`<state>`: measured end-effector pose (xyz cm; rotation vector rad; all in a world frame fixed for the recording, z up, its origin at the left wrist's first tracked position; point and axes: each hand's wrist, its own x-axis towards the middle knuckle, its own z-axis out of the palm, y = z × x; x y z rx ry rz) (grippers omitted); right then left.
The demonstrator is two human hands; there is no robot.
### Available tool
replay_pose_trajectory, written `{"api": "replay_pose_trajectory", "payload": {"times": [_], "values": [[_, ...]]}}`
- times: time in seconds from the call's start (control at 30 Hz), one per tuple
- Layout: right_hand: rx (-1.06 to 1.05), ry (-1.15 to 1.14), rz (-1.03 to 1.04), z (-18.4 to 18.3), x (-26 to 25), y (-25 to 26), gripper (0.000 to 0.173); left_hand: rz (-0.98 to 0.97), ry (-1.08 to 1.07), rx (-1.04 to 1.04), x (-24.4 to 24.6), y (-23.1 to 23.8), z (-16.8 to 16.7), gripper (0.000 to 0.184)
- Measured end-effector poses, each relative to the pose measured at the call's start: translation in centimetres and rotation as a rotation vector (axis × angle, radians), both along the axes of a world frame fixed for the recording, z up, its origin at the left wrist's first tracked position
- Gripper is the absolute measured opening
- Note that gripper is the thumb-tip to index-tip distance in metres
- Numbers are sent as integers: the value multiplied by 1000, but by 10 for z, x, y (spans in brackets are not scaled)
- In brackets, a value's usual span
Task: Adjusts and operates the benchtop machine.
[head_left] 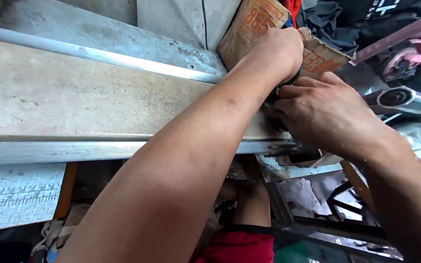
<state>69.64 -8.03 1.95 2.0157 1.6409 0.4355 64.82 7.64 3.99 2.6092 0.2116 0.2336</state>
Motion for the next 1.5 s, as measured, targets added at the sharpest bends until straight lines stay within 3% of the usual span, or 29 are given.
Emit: {"api": "replay_pose_trajectory", "payload": {"times": [1.5], "values": [[-35, -32, 145, 1, 9, -5, 12, -30, -24, 2, -1, 2, -1, 24]]}}
